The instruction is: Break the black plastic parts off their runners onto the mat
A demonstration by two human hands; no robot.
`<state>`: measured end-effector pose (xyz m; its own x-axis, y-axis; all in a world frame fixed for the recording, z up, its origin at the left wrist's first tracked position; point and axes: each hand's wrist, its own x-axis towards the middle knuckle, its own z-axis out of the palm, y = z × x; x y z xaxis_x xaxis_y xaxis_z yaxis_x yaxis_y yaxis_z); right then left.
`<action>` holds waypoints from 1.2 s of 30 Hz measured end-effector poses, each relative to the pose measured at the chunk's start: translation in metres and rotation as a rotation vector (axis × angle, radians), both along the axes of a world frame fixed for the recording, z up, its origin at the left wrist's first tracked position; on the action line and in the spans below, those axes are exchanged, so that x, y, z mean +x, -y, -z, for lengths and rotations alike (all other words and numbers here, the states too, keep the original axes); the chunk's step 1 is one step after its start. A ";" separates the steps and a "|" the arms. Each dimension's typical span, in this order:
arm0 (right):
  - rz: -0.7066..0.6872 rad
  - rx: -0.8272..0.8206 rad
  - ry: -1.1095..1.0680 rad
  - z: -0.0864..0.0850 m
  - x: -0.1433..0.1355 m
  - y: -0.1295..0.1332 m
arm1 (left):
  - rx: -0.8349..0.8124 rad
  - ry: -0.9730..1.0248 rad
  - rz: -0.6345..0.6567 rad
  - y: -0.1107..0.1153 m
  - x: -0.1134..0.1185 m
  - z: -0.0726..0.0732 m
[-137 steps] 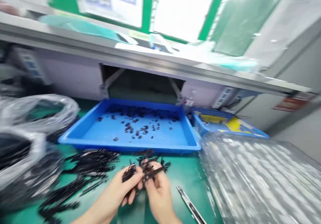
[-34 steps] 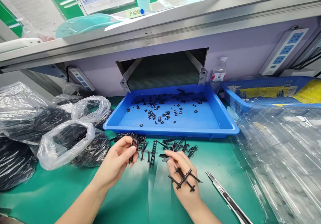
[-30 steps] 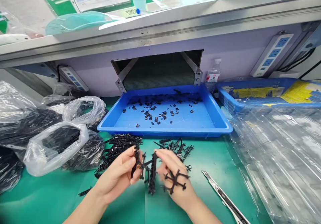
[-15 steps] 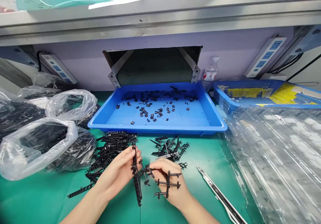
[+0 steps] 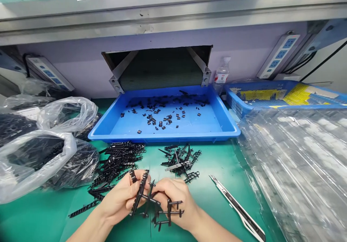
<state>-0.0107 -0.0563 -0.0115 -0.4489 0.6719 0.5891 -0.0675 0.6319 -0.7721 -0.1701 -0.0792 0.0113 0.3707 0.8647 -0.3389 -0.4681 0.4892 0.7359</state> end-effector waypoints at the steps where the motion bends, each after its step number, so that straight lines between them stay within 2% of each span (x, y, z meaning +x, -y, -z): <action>1: -0.012 0.001 0.016 0.003 0.000 0.001 | 0.018 -0.008 -0.013 -0.001 0.000 0.000; 3: -0.004 -0.023 -0.003 0.008 0.002 0.003 | 0.058 -0.028 -0.110 -0.004 0.000 -0.002; 5: 0.062 -0.059 -0.076 0.009 0.005 0.003 | 0.095 -0.017 -0.217 -0.009 0.000 -0.005; 7: 0.174 -0.081 -0.154 0.004 0.008 0.000 | 0.133 -0.042 -0.232 -0.014 0.004 -0.007; 8: 0.232 -0.073 -0.210 0.001 0.010 -0.003 | 0.165 -0.130 -0.210 -0.017 0.007 -0.009; 10: 0.308 -0.042 -0.340 -0.005 0.013 -0.010 | 0.288 -0.489 -0.141 -0.022 0.016 -0.010; 12: 0.348 -0.044 -0.439 -0.008 0.017 -0.017 | 0.512 -0.949 -0.062 -0.029 0.027 -0.010; 14: 0.393 -0.101 -0.456 -0.008 0.020 -0.021 | 0.761 -1.323 0.048 -0.035 0.036 -0.007; 16: 0.427 -0.141 -0.454 -0.005 0.022 -0.023 | 0.949 -1.579 0.148 -0.041 0.042 -0.004; 18: 0.437 -0.135 -0.471 -0.004 0.023 -0.023 | 1.107 -1.731 0.155 -0.044 0.043 -0.004; 19: 0.445 -0.124 -0.483 -0.004 0.023 -0.023 | 1.198 -1.756 0.093 -0.043 0.042 -0.005; 21: 0.482 -0.150 -0.517 -0.005 0.025 -0.024 | 1.340 -1.688 -0.112 -0.040 0.037 -0.012; 23: 0.529 -0.240 -0.562 -0.008 0.027 -0.027 | 1.327 -1.499 -0.292 -0.036 0.031 -0.023; 24: 0.553 -0.290 -0.580 -0.009 0.028 -0.029 | 1.267 -1.398 -0.332 -0.034 0.028 -0.028; 25: 0.578 -0.334 -0.587 -0.009 0.029 -0.030 | 1.198 -1.319 -0.325 -0.032 0.026 -0.032; 27: 0.625 -0.371 -0.550 -0.010 0.031 -0.032 | 1.120 -1.240 -0.213 -0.030 0.022 -0.039; 30: 0.693 -0.364 -0.396 -0.010 0.031 -0.031 | 1.140 -1.235 -0.055 -0.029 0.017 -0.043; 33: 0.719 -0.354 -0.246 -0.009 0.030 -0.030 | 1.088 -1.203 -0.031 -0.027 0.012 -0.046; 36: 0.640 -0.362 -0.131 -0.009 0.027 -0.030 | 0.972 -1.147 -0.022 -0.028 0.007 -0.049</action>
<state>0.0163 -0.0259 -0.0028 0.1541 0.9405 0.3028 0.1227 0.2858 -0.9504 -0.1628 -0.0516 0.0604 0.2934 0.9184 0.2655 0.5703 -0.3910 0.7224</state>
